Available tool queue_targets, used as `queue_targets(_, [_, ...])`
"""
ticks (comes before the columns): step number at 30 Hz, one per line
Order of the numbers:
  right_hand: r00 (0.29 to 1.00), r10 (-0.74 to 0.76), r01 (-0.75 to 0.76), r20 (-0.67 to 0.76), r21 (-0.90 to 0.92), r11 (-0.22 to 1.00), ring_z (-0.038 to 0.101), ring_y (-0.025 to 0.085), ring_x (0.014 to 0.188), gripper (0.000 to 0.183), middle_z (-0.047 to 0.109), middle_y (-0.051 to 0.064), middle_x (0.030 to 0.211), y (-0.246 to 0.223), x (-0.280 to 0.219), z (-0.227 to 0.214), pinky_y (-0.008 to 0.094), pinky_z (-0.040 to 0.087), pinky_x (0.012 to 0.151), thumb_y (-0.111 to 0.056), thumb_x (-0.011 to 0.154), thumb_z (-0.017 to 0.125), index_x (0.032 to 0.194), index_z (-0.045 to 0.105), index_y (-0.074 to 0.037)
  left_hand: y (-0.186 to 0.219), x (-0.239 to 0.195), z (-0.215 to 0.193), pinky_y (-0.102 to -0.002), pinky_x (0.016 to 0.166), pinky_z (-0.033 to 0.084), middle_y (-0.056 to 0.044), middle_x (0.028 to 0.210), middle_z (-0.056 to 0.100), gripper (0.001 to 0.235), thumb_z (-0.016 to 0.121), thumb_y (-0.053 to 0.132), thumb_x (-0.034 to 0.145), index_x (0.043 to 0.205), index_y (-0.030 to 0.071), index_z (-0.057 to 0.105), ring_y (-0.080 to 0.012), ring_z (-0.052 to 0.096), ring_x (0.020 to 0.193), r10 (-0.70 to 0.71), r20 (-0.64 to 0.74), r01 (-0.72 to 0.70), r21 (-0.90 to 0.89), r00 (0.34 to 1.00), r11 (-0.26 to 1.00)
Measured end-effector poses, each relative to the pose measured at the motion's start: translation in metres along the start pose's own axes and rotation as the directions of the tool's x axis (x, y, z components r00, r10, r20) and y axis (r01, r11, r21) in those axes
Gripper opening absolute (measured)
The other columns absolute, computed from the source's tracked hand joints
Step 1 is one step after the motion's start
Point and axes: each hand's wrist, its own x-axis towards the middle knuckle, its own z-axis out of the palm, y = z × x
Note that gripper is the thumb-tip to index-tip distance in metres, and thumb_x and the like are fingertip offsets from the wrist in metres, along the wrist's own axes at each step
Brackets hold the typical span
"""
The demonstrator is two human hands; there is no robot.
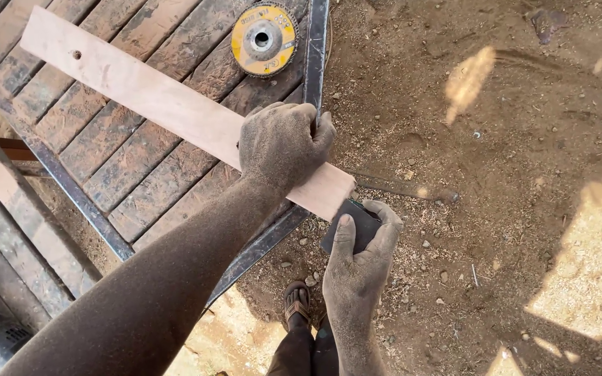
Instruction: Sanding the edges and corners of a wooden beam using a piece of sandpaper to smooth the surface.
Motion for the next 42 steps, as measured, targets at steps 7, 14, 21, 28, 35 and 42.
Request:
queue_targets(7, [0.990, -0.130, 0.126, -0.063, -0.063, 0.990, 0.068, 0.021, 0.090, 0.027, 0.060, 0.011, 0.118, -0.004, 0.000, 0.003, 0.031, 0.065, 0.055, -0.020, 0.097, 0.055, 0.122, 0.049, -0.015, 0.002, -0.003, -0.005, -0.048, 0.057, 0.046, -0.003, 0.058, 0.064, 0.039, 0.065, 0.039, 0.090, 0.057, 0.019, 0.056, -0.0297, 0.064, 0.061, -0.027, 0.035, 0.026, 0.014, 0.999, 1.000])
queue_targets(14, [0.990, -0.132, 0.127, -0.045, -0.096, 0.987, 0.066, 0.025, 0.084, 0.023, 0.057, 0.017, 0.112, -0.019, 0.017, 0.004, 0.030, 0.064, 0.052, -0.020, 0.103, 0.051, 0.126, 0.050, -0.015, 0.004, 0.002, -0.016, -0.045, 0.069, 0.050, -0.005, 0.059, 0.063, 0.038, 0.062, 0.039, 0.091, 0.059, 0.018, 0.058, -0.0284, 0.067, 0.068, -0.055, 0.149, 0.065, -0.064, 0.987, 0.996])
queue_targets(21, [0.992, -0.116, 0.121, 0.048, -0.127, 0.984, 0.072, 0.025, 0.089, 0.023, 0.059, 0.017, 0.120, -0.011, 0.025, -0.006, 0.031, 0.070, 0.056, -0.019, 0.103, 0.051, 0.125, 0.048, -0.014, 0.001, 0.000, -0.006, -0.046, 0.055, 0.046, -0.002, 0.053, 0.058, 0.041, 0.066, 0.036, 0.090, 0.056, 0.019, 0.051, -0.0279, 0.059, 0.056, -0.001, 0.010, 0.001, -0.041, 1.000, 0.999])
queue_targets(28, [0.997, -0.033, 0.039, -0.073, 0.072, 0.997, 0.063, 0.019, 0.087, 0.029, 0.052, 0.013, 0.117, -0.007, 0.001, 0.000, 0.030, 0.064, 0.053, -0.027, 0.097, 0.054, 0.122, 0.050, -0.013, 0.004, -0.002, -0.011, -0.045, 0.057, 0.047, -0.002, 0.056, 0.063, 0.037, 0.064, 0.033, 0.090, 0.057, 0.019, 0.055, -0.0272, 0.062, 0.059, -0.041, 0.057, 0.046, -0.088, 0.998, 0.995])
queue_targets(35, [0.984, -0.161, 0.157, -0.074, -0.051, 0.986, 0.061, 0.021, 0.100, 0.030, 0.054, 0.012, 0.123, -0.001, -0.001, 0.003, 0.033, 0.063, 0.067, -0.023, 0.098, 0.055, 0.124, 0.051, -0.009, 0.004, -0.001, -0.009, -0.047, 0.056, 0.046, -0.004, 0.054, 0.059, 0.036, 0.067, 0.030, 0.086, 0.056, 0.016, 0.053, -0.0296, 0.060, 0.056, -0.009, -0.056, 0.003, -0.098, 0.998, 0.995])
queue_targets(42, [0.995, -0.102, 0.099, -0.007, -0.144, 0.984, 0.064, 0.025, 0.102, 0.027, 0.051, 0.015, 0.126, -0.019, 0.007, 0.004, 0.034, 0.069, 0.060, -0.026, 0.100, 0.051, 0.123, 0.043, -0.014, 0.004, 0.001, -0.011, -0.045, 0.058, 0.047, -0.002, 0.053, 0.058, 0.037, 0.064, 0.031, 0.089, 0.056, 0.017, 0.053, -0.0277, 0.058, 0.054, -0.001, -0.051, -0.006, -0.134, 0.999, 0.991])
